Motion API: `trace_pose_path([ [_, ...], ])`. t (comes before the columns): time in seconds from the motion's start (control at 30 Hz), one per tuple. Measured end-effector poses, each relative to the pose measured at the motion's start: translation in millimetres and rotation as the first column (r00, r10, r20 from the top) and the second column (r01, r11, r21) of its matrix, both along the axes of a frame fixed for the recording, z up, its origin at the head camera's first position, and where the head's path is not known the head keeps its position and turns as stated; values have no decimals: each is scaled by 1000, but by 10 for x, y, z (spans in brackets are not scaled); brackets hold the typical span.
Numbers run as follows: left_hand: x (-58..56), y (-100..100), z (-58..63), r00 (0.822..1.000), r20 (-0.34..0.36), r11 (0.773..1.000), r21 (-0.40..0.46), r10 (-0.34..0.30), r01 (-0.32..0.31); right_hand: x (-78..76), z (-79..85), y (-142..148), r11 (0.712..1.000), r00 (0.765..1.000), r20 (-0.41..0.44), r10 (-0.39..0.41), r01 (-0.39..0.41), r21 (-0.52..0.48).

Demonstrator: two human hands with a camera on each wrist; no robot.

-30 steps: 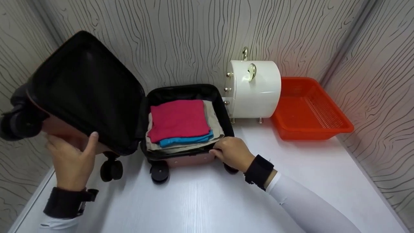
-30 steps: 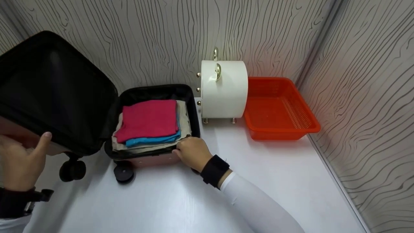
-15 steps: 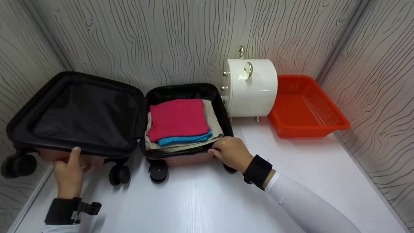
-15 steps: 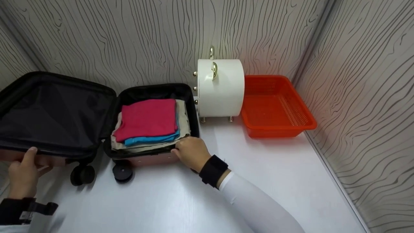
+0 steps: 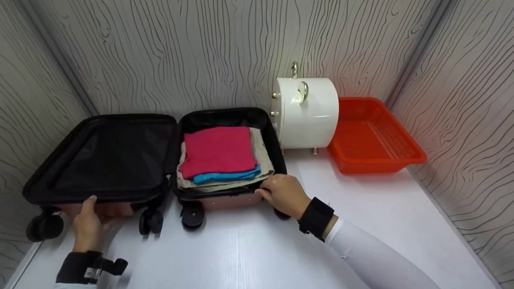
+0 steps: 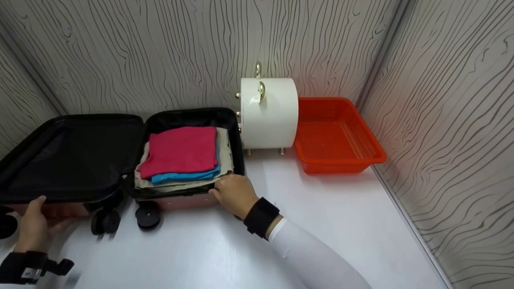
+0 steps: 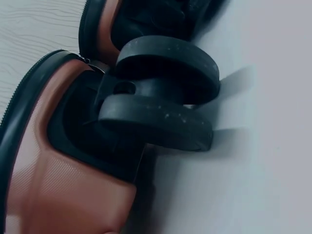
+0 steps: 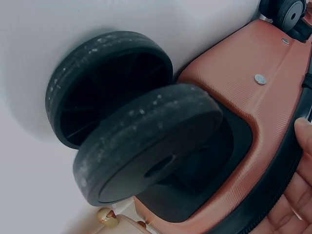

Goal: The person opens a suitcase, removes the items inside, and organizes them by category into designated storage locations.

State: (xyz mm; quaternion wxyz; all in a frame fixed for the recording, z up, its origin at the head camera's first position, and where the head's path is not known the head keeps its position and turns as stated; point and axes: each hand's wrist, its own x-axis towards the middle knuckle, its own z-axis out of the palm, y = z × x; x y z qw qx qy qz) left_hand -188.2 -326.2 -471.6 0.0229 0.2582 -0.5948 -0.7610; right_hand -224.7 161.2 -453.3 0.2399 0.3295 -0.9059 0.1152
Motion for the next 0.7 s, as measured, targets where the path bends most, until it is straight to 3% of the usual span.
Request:
trace_pose_path([
  [0.43,0,5,-31,1000,-23,985,173,11,-7,8,-34,6,1000,1000,-6,-5,5,-16],
  [0.6,39,29,-58,999,-30,988,156,18,-13,7,-65,0,1000,1000,-3,-10,10,-25],
  [0.7,69,58,-66,1000,-15,996,91,-7,9,7,-72,3,999,1000,9,-11,11,-34],
])
